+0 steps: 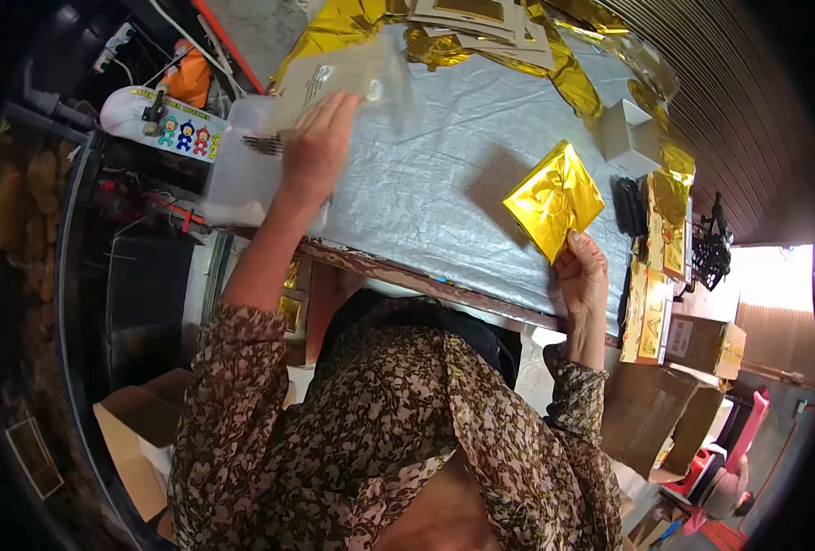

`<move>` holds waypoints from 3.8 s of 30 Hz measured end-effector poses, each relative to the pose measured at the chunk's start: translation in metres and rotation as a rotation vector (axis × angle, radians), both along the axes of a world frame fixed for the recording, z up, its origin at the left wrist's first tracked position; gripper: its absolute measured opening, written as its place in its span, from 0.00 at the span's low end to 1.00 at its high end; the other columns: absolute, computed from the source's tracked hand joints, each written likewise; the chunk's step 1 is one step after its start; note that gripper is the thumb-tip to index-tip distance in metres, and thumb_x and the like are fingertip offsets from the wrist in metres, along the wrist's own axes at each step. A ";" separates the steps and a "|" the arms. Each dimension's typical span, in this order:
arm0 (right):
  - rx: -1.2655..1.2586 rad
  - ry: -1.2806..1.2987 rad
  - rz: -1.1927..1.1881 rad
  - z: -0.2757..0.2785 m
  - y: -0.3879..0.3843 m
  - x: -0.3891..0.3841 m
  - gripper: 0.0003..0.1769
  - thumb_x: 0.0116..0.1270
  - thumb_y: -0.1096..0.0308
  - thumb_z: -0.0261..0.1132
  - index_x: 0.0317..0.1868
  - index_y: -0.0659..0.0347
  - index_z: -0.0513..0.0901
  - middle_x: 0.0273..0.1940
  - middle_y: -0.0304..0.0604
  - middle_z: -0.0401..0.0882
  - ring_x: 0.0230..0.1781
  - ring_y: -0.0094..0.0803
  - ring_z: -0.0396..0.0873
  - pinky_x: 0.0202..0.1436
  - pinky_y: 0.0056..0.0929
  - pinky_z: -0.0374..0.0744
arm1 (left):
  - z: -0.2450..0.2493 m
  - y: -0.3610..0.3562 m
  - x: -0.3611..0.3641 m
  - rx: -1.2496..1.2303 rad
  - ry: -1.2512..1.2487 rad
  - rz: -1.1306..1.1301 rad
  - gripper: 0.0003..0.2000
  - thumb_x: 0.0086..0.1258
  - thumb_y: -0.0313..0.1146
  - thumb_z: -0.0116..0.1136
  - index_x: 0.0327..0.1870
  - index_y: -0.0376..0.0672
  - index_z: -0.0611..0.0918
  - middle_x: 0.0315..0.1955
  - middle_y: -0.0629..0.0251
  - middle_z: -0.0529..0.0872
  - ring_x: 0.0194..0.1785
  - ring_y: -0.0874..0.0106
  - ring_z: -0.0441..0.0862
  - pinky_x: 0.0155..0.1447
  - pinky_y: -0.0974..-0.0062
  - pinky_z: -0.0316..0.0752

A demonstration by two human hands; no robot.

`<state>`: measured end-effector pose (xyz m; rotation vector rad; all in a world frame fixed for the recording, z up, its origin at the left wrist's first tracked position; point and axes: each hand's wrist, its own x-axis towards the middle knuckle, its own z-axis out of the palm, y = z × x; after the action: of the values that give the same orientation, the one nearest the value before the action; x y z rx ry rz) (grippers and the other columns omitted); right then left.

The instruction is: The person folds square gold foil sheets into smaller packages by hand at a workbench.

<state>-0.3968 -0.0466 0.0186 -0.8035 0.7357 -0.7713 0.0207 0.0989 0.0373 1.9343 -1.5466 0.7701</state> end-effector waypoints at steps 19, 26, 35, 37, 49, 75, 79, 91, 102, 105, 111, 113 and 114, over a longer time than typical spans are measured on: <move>0.089 -0.021 -0.174 -0.010 -0.025 -0.053 0.13 0.67 0.61 0.76 0.49 0.54 0.87 0.43 0.30 0.87 0.46 0.23 0.83 0.52 0.27 0.80 | -0.014 0.025 -0.115 0.271 0.515 -0.513 0.10 0.60 0.28 0.73 0.42 0.42 0.88 0.54 0.61 0.89 0.54 0.61 0.88 0.56 0.64 0.83; 0.122 -0.014 -0.292 0.019 -0.012 -0.039 0.05 0.68 0.69 0.74 0.41 0.57 0.86 0.37 0.33 0.86 0.35 0.24 0.81 0.46 0.27 0.82 | -0.007 0.007 -0.124 0.107 0.209 -0.399 0.08 0.59 0.24 0.73 0.38 0.42 0.89 0.57 0.62 0.88 0.49 0.64 0.89 0.49 0.69 0.84; -0.301 -0.290 -0.179 0.088 0.002 -0.067 0.13 0.73 0.73 0.69 0.55 0.64 0.82 0.50 0.40 0.87 0.46 0.22 0.85 0.52 0.17 0.82 | -0.007 -0.060 -0.226 -0.110 0.319 -0.959 0.24 0.69 0.18 0.62 0.64 0.55 0.84 0.65 0.72 0.84 0.58 0.68 0.87 0.48 0.80 0.92; -0.270 -0.277 -0.229 0.102 0.011 -0.067 0.17 0.73 0.74 0.67 0.61 0.64 0.81 0.56 0.45 0.87 0.55 0.26 0.86 0.58 0.26 0.85 | -0.010 -0.051 -0.229 0.067 0.370 -1.085 0.28 0.68 0.15 0.59 0.67 0.55 0.81 0.66 0.71 0.83 0.64 0.65 0.84 0.52 0.80 0.91; -0.024 -0.425 -0.164 0.106 0.015 0.016 0.27 0.72 0.72 0.69 0.70 0.64 0.73 0.67 0.53 0.78 0.65 0.44 0.80 0.69 0.49 0.82 | -0.033 -0.053 -0.179 0.007 0.922 -0.241 0.24 0.69 0.46 0.71 0.50 0.30 0.81 0.50 0.54 0.84 0.53 0.58 0.84 0.46 0.63 0.85; -0.074 -0.287 -0.267 0.079 -0.002 -0.005 0.24 0.70 0.72 0.73 0.64 0.61 0.77 0.57 0.39 0.84 0.57 0.29 0.83 0.59 0.30 0.82 | 0.000 -0.029 -0.075 0.085 1.465 -0.260 0.11 0.71 0.30 0.69 0.48 0.36 0.81 0.43 0.59 0.92 0.46 0.76 0.87 0.53 0.79 0.78; -0.082 -0.297 -0.245 0.077 -0.004 0.001 0.19 0.70 0.71 0.72 0.59 0.61 0.80 0.51 0.34 0.86 0.49 0.23 0.83 0.55 0.25 0.81 | 0.043 -0.030 -0.045 -0.233 1.476 -0.388 0.17 0.70 0.29 0.71 0.55 0.33 0.80 0.47 0.56 0.91 0.48 0.76 0.86 0.56 0.80 0.77; -0.085 -0.183 -0.273 0.069 -0.012 0.000 0.18 0.70 0.70 0.73 0.58 0.60 0.81 0.51 0.35 0.87 0.51 0.24 0.85 0.57 0.27 0.84 | 0.035 -0.044 -0.134 0.025 0.261 -0.248 0.11 0.67 0.23 0.65 0.50 0.41 0.85 0.42 0.66 0.90 0.47 0.65 0.87 0.49 0.71 0.84; 0.017 -0.110 -0.273 0.040 -0.037 0.025 0.17 0.69 0.69 0.73 0.56 0.64 0.83 0.54 0.46 0.87 0.58 0.39 0.85 0.61 0.40 0.86 | -0.038 -0.062 -0.193 0.246 0.309 -0.471 0.08 0.66 0.22 0.64 0.45 0.34 0.85 0.45 0.54 0.90 0.48 0.58 0.88 0.50 0.65 0.86; 0.015 -0.171 -0.159 0.044 -0.037 0.069 0.15 0.71 0.69 0.70 0.54 0.67 0.82 0.54 0.48 0.85 0.59 0.42 0.83 0.67 0.48 0.83 | -0.033 -0.061 -0.204 0.298 0.327 -0.499 0.05 0.65 0.22 0.63 0.40 0.34 0.83 0.42 0.55 0.87 0.49 0.57 0.86 0.54 0.64 0.84; 0.176 -0.173 0.005 0.008 -0.062 0.126 0.15 0.72 0.71 0.69 0.55 0.69 0.81 0.53 0.49 0.84 0.58 0.43 0.83 0.71 0.55 0.79 | -0.017 -0.054 -0.204 0.356 0.600 -0.730 0.13 0.70 0.31 0.68 0.52 0.36 0.84 0.43 0.53 0.89 0.44 0.54 0.88 0.51 0.59 0.84; 0.228 -0.126 -0.029 -0.001 -0.067 0.122 0.15 0.72 0.70 0.68 0.55 0.69 0.81 0.52 0.48 0.85 0.58 0.44 0.83 0.72 0.55 0.78 | -0.029 -0.056 -0.186 0.125 0.641 -0.862 0.15 0.70 0.30 0.67 0.55 0.37 0.85 0.46 0.51 0.90 0.44 0.51 0.88 0.51 0.60 0.85; 0.233 -0.131 -0.042 -0.007 -0.069 0.117 0.15 0.73 0.70 0.68 0.55 0.69 0.81 0.52 0.48 0.85 0.58 0.44 0.83 0.72 0.55 0.78 | -0.031 -0.054 -0.176 0.150 0.597 -0.682 0.16 0.70 0.30 0.67 0.57 0.37 0.85 0.52 0.51 0.88 0.51 0.52 0.87 0.57 0.62 0.83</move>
<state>-0.2795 -0.1152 0.0113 -0.5240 0.7112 -0.7523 -0.1555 0.0446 0.0062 1.3762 -1.7149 -0.2003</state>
